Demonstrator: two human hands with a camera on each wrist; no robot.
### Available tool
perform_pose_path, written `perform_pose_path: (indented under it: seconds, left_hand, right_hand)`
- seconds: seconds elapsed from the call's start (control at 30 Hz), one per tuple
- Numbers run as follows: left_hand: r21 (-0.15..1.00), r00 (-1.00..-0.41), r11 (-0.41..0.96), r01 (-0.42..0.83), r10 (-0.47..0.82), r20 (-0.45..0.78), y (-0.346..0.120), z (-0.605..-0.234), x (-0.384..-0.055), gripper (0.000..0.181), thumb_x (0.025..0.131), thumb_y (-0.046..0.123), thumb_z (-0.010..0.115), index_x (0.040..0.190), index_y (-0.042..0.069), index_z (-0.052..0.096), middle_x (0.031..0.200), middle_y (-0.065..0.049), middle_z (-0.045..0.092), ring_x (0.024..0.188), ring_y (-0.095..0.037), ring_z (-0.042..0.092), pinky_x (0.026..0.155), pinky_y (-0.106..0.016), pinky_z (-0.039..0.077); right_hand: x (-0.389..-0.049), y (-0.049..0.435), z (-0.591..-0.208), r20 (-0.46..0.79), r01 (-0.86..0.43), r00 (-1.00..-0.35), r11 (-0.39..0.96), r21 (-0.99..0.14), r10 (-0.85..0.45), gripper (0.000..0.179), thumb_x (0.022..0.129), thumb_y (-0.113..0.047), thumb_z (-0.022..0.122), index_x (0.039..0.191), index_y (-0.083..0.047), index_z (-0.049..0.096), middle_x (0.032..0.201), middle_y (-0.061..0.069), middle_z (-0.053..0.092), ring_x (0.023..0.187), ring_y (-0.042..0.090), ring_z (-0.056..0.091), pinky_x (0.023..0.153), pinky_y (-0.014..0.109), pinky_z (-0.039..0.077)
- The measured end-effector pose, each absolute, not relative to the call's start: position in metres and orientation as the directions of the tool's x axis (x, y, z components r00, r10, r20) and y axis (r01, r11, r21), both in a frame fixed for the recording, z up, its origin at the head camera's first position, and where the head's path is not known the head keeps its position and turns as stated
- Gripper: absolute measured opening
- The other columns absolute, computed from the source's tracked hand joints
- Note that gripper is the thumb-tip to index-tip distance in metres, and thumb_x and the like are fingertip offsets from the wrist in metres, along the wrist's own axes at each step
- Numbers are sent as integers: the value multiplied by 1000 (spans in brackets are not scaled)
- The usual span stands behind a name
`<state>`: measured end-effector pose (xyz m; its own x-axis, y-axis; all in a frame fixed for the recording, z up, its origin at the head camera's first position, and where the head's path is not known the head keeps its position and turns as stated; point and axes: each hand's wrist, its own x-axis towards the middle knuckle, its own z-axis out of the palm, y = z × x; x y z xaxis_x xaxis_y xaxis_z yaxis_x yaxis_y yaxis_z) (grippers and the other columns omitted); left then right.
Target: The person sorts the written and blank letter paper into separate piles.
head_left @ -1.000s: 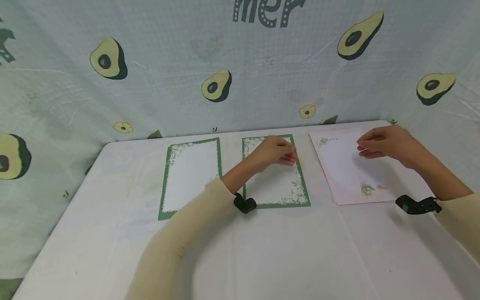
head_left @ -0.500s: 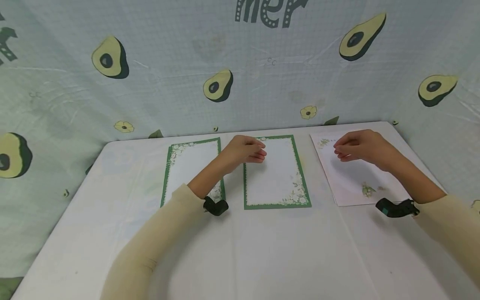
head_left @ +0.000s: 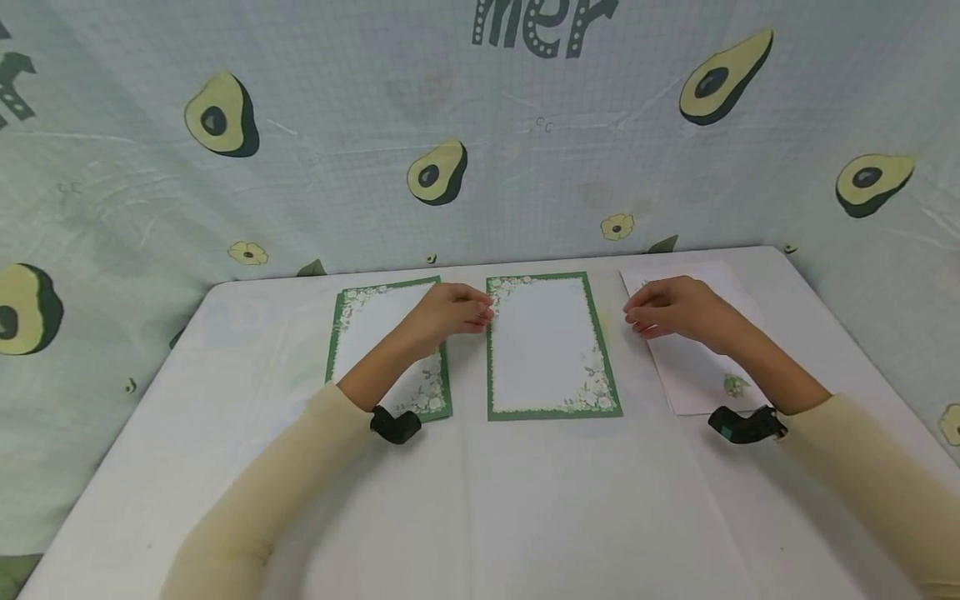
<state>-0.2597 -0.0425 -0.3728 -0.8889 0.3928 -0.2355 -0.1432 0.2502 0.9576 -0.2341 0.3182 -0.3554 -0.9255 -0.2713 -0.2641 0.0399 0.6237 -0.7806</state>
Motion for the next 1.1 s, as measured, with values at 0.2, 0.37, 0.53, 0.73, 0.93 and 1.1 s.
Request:
perform_pose_path:
  seconds: [0.2,0.37,0.53,0.73,0.93,1.1]
  left_hand:
    - [944,-893,298,-141,373,-251,-55,-375,-257,33,106,6,50,134,-11,55,133,-25,59,124,-36,59,104,-37,54]
    - [938,-893,310,-156,361,-268,-61,-377,-256,33,106,7,51,134,-10,56,133,-23,59,123,-33,59,103,-38,54]
    - [929,-886,318,-189,352,-301,-64,-381,-257,31,106,6,50,132,-9,58,133,-21,60,120,-30,61,103,-38,55]
    - [925,-878,310,-220,350,-326,-62,-384,-257,31,106,5,51,132,-10,58,135,-22,59,122,-30,61,102,-36,55]
    - [915,-879,295,-275,309,-364,-52,-384,-258,31,103,2,58,131,-11,59,135,-23,60,118,-27,64,99,-32,57]
    - [913,-868,230,-337,300,-396,-49,-387,-266,35,102,1,58,136,-11,54,133,-24,60,118,-29,65,98,-32,57]
  right_hand:
    - [-234,310,-364,-263,30,-920,617,-787,-291,29,101,-19,65,120,3,67,120,20,68,98,23,71,85,31,62]
    - [-233,304,-364,-271,32,-921,638,-770,-281,30,101,-20,66,121,3,67,117,19,69,95,23,72,85,33,62]
    - [-234,299,-365,-284,47,-919,640,-767,-273,29,100,-18,66,120,4,67,114,18,69,94,21,72,84,34,63]
    - [-236,297,-371,-301,68,-912,624,-779,-277,31,101,-15,65,122,7,65,115,20,69,94,21,73,82,32,63]
    - [-242,295,-377,-344,115,-897,604,-788,-279,38,102,-14,62,130,12,58,120,25,66,95,20,73,82,31,63]
    - [-249,293,-379,-387,167,-873,566,-808,-296,40,101,-9,62,132,16,55,118,26,66,93,18,72,82,31,63]
